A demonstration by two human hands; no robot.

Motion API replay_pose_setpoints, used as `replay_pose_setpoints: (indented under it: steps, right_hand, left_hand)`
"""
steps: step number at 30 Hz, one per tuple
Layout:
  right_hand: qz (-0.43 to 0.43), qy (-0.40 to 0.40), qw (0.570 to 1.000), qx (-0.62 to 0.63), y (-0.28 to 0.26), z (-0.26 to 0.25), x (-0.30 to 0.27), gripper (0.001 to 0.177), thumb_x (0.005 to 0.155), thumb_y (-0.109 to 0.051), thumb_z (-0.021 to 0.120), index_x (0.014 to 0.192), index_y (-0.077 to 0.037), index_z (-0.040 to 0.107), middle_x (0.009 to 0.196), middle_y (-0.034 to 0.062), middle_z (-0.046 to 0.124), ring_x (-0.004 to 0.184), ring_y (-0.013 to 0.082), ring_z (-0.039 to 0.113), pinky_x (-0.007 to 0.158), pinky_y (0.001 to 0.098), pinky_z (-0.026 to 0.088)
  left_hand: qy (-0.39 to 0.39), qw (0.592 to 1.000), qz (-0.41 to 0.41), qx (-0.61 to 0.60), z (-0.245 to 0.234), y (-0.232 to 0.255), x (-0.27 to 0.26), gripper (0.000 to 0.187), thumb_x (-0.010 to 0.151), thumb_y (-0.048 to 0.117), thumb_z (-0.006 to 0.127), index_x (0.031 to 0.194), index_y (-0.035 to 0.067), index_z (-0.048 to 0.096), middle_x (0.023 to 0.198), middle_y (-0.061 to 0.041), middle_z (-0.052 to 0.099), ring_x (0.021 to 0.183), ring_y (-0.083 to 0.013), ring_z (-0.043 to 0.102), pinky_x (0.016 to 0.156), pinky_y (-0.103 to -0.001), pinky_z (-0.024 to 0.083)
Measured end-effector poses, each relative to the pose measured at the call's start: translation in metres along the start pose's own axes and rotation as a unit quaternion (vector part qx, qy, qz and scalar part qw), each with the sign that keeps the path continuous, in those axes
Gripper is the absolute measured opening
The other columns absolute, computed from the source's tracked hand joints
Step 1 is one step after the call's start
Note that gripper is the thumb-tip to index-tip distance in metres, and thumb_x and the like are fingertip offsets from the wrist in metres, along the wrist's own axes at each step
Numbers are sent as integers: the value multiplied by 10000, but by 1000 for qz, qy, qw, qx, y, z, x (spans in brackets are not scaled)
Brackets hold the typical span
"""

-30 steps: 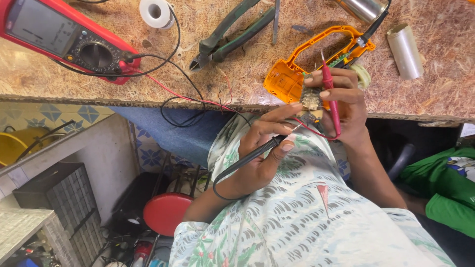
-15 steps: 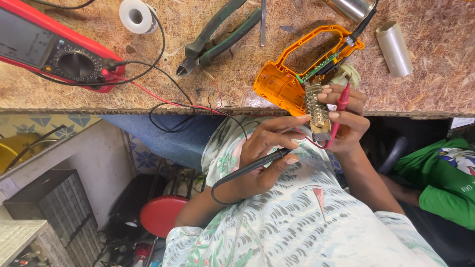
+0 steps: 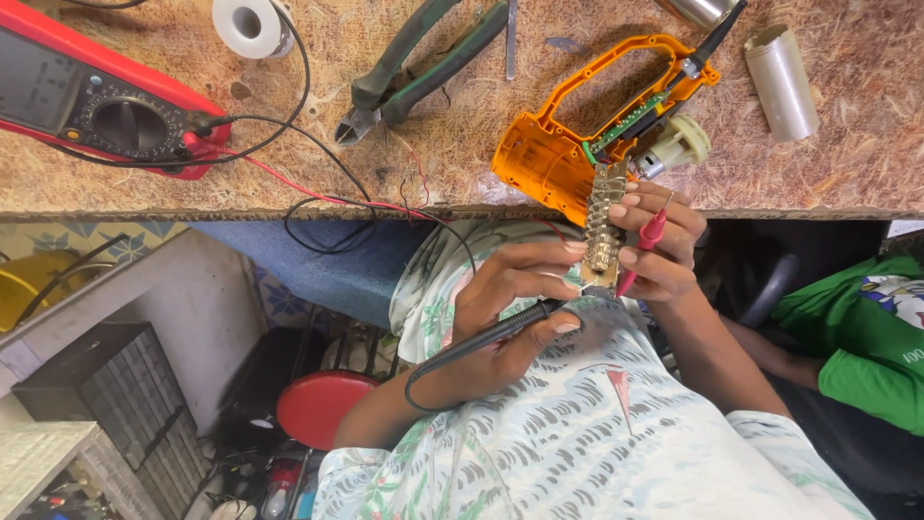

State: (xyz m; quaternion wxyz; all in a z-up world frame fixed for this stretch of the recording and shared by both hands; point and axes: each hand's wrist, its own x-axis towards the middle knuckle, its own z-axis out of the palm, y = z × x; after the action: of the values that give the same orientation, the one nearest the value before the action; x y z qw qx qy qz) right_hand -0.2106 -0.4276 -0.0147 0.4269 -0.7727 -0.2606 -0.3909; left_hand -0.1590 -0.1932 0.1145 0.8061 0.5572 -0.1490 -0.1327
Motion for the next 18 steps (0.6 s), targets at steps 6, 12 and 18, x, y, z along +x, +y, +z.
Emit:
replay_pose_setpoints:
  steps: [6, 12, 18]
  right_hand:
    - [0, 1, 1000, 5, 0, 2, 6, 205, 945, -263, 791, 1010, -116, 665, 996, 294, 712, 899, 452, 671, 828, 632, 577]
    - [52, 13, 998, 37, -2, -7, 7, 355, 885, -285, 880, 1074, -120, 629, 1011, 302, 695, 934, 460, 661, 842, 616, 572]
    - [220, 156, 963, 13, -22, 29, 82, 418, 895, -180, 747, 1155, -158, 420, 1027, 163, 543, 970, 258, 574, 949, 396, 471]
  left_hand:
    - [-9, 999, 18, 37, -7, -7, -6, 441, 1041, 479, 600, 1131, 54, 683, 1080, -90, 596, 1102, -299, 644, 1003, -443, 579]
    - [-8, 1000, -10, 10, -9, -7, -11, 357, 1031, 357, 637, 1126, 16, 682, 948, -91, 635, 909, -256, 656, 853, -391, 586]
    - [-61, 995, -39, 69, -10, 6, -6, 250, 1094, 308, 547, 1175, 74, 582, 1036, -109, 680, 992, -285, 698, 925, -395, 574]
